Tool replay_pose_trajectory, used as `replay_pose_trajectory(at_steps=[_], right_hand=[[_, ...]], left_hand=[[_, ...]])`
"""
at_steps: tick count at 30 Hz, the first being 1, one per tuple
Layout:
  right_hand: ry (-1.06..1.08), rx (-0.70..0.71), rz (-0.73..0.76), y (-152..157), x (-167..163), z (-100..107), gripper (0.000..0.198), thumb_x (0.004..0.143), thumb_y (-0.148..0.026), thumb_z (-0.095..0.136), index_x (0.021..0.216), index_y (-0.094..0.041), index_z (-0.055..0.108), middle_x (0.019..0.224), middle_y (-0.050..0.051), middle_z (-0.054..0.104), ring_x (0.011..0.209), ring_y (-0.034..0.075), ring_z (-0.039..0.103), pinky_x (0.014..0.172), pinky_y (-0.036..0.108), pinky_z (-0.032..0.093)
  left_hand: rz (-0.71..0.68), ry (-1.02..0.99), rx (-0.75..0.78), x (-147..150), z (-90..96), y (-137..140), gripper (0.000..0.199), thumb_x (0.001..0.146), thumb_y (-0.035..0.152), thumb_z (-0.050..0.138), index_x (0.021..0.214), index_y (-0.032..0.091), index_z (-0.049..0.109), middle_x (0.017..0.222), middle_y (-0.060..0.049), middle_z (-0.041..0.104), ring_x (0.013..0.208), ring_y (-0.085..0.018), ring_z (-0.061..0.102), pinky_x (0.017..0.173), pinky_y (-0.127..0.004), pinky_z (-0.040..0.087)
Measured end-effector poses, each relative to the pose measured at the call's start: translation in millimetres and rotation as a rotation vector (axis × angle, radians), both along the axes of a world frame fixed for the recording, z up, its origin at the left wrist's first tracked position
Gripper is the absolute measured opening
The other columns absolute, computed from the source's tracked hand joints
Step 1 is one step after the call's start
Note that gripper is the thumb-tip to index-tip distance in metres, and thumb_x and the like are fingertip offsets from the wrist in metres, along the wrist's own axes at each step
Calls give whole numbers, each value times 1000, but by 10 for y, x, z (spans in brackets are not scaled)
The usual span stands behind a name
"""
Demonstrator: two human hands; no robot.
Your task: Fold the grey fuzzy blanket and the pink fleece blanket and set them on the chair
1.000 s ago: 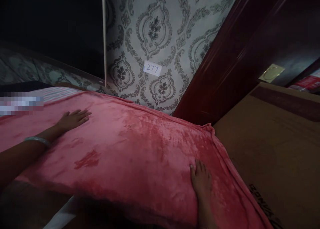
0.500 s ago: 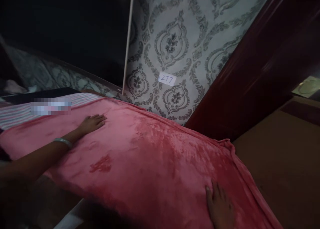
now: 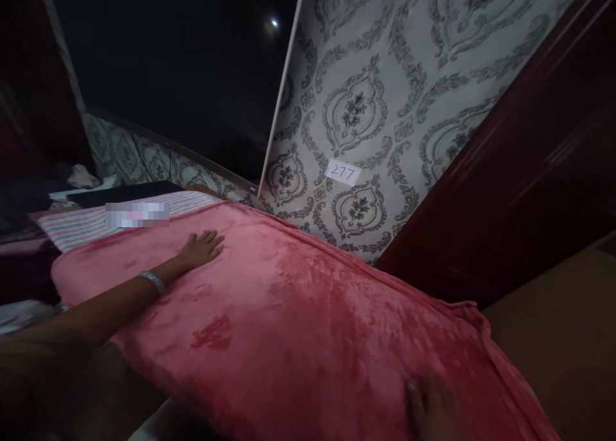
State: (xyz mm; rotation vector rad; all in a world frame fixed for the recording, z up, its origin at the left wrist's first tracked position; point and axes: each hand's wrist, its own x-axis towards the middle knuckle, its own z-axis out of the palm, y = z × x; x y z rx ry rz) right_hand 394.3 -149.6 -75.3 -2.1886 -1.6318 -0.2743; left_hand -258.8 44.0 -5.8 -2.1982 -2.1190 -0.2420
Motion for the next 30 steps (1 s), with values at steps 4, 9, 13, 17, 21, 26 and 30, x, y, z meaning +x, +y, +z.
replay_pose_trajectory(at_steps=[4,9,13,17,21,26,30], right_hand=[[20,28,149,526,-784,192,82,89,-58,16,139,-6,54,147,20,50,142,34,40,115,50,34],[-97,-186,215,840,-1485,110,69,94,-48,22,150,-16,45,159,11,38,148,31,32,116,53,29],[-179,-220,222,831,-1526,-110,68,94,-47,22,153,-20,42,161,8,35,147,30,33,116,54,28],[-175,-155,246,833,-1439,-210,68,94,-49,21,152,-20,44,160,9,37,147,29,34,116,53,31],[-144,-129,252,861,-1420,-234,68,93,-50,21,150,-22,46,159,8,39,146,30,36,114,54,33],[-107,-127,254,861,-1427,-232,72,92,-54,18,150,-22,47,159,7,38,146,29,36,115,54,32],[-91,-145,261,857,-1418,-221,73,92,-57,19,150,-23,46,159,6,38,146,30,36,116,54,30]], left_hand=[[-3,2,-14,-5,10,-25,56,99,38,31,150,17,43,159,-20,35,147,-35,32,114,-61,25],[0,-9,-13,-7,3,-54,55,99,39,32,149,21,45,159,-17,37,146,-32,34,115,-59,26],[68,-29,-8,-166,82,30,58,97,44,36,152,25,41,162,-13,32,149,-30,29,118,-56,22],[288,-54,29,-543,272,209,65,95,38,37,153,8,33,161,-27,27,149,-40,24,116,-64,18],[400,-120,-32,-848,417,403,58,91,33,41,142,4,46,138,-29,55,126,-40,54,102,-58,41],[429,-126,13,-918,488,541,49,89,21,37,131,4,55,133,-29,57,124,-38,55,96,-51,45],[412,-142,-15,-882,538,559,37,90,26,42,110,8,66,117,-23,67,111,-31,64,90,-43,49]])
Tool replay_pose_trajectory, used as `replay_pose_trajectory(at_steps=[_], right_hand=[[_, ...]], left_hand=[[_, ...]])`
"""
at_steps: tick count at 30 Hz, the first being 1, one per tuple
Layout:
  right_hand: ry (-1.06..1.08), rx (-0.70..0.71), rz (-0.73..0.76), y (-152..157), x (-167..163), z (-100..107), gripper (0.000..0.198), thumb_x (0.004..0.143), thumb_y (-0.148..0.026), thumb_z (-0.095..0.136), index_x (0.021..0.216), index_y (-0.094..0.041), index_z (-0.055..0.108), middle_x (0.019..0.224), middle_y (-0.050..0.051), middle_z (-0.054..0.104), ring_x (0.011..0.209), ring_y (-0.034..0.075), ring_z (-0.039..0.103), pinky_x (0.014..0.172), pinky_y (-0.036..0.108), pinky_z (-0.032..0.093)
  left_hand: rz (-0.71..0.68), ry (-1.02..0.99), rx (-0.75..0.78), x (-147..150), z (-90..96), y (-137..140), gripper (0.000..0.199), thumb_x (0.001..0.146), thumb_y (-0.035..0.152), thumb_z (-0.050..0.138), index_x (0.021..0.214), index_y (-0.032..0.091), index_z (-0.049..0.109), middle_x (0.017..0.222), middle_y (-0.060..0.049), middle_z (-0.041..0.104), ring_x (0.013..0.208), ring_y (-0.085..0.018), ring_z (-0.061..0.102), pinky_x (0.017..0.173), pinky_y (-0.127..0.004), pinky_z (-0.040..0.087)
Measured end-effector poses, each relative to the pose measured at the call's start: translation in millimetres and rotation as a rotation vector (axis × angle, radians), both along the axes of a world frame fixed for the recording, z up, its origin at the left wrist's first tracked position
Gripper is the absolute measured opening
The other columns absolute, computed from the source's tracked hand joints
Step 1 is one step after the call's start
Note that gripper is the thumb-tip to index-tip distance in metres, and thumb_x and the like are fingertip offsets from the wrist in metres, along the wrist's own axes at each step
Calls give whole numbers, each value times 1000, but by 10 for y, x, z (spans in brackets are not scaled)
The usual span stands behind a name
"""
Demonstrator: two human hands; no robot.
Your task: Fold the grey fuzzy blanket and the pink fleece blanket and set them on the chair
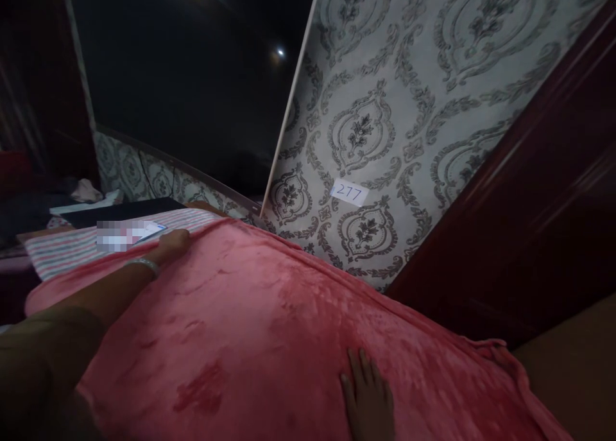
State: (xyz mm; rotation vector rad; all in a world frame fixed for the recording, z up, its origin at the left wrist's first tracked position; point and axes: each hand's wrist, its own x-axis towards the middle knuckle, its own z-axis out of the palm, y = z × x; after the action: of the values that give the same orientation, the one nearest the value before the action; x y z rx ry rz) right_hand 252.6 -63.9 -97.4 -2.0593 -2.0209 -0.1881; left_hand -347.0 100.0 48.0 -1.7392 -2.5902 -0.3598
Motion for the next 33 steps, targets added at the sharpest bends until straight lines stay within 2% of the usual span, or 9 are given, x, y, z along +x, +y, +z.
replay_pose_trajectory(at_steps=[5,8,10,13,16,21,25,29,33], right_hand=[[7,20,9,14,2,-11,70,93,-54,20,149,-24,47,159,7,39,146,29,36,116,55,31],[3,13,4,12,-17,5,69,93,-53,22,150,-23,46,159,7,39,146,30,36,116,55,30],[-6,13,3,6,-34,30,70,93,-52,21,150,-21,46,159,7,39,145,30,37,116,54,30],[-30,2,0,-4,-59,78,71,93,-52,19,150,-19,47,158,8,40,145,30,37,116,52,31],[-55,-26,-3,-14,-78,117,70,94,-52,20,151,-21,46,158,7,40,145,29,37,116,51,32],[-89,-24,-20,-17,-94,122,70,95,-49,18,151,-19,45,158,8,40,145,29,38,116,51,32],[-110,9,-5,-7,-96,95,66,94,-48,23,150,-20,47,157,8,42,143,29,41,115,52,32],[-103,13,-14,-6,-105,88,65,95,-46,22,149,-22,48,156,7,43,143,29,41,115,52,32],[-104,-8,-16,-16,-111,104,67,95,-47,21,150,-20,47,157,8,41,144,29,39,115,51,32]], left_hand=[[-178,-20,43,240,27,-108,34,89,27,41,102,14,69,117,-16,69,107,-26,66,83,-31,48],[-328,-39,47,471,-76,-297,27,85,27,48,97,18,69,107,-9,73,97,-21,68,80,-27,48],[-379,-42,61,602,-181,-448,25,83,25,50,98,18,69,104,-8,73,93,-21,68,80,-28,49],[-380,-18,116,724,-313,-623,28,87,24,45,103,15,66,110,-13,70,101,-24,66,87,-33,49],[-361,-4,150,771,-376,-688,29,91,26,41,102,14,65,111,-17,68,105,-27,65,91,-36,49],[-320,-11,167,773,-404,-659,34,95,32,38,108,12,63,114,-19,68,106,-28,65,93,-39,49],[-298,-28,156,814,-344,-684,34,95,26,36,109,13,64,113,-20,69,103,-28,66,90,-38,49],[-425,-54,153,1017,-290,-877,33,94,30,38,103,17,67,110,-15,71,99,-26,67,86,-35,49],[-588,-72,144,1284,-430,-1141,31,94,33,39,97,21,68,106,-10,73,99,-24,67,87,-32,48]])
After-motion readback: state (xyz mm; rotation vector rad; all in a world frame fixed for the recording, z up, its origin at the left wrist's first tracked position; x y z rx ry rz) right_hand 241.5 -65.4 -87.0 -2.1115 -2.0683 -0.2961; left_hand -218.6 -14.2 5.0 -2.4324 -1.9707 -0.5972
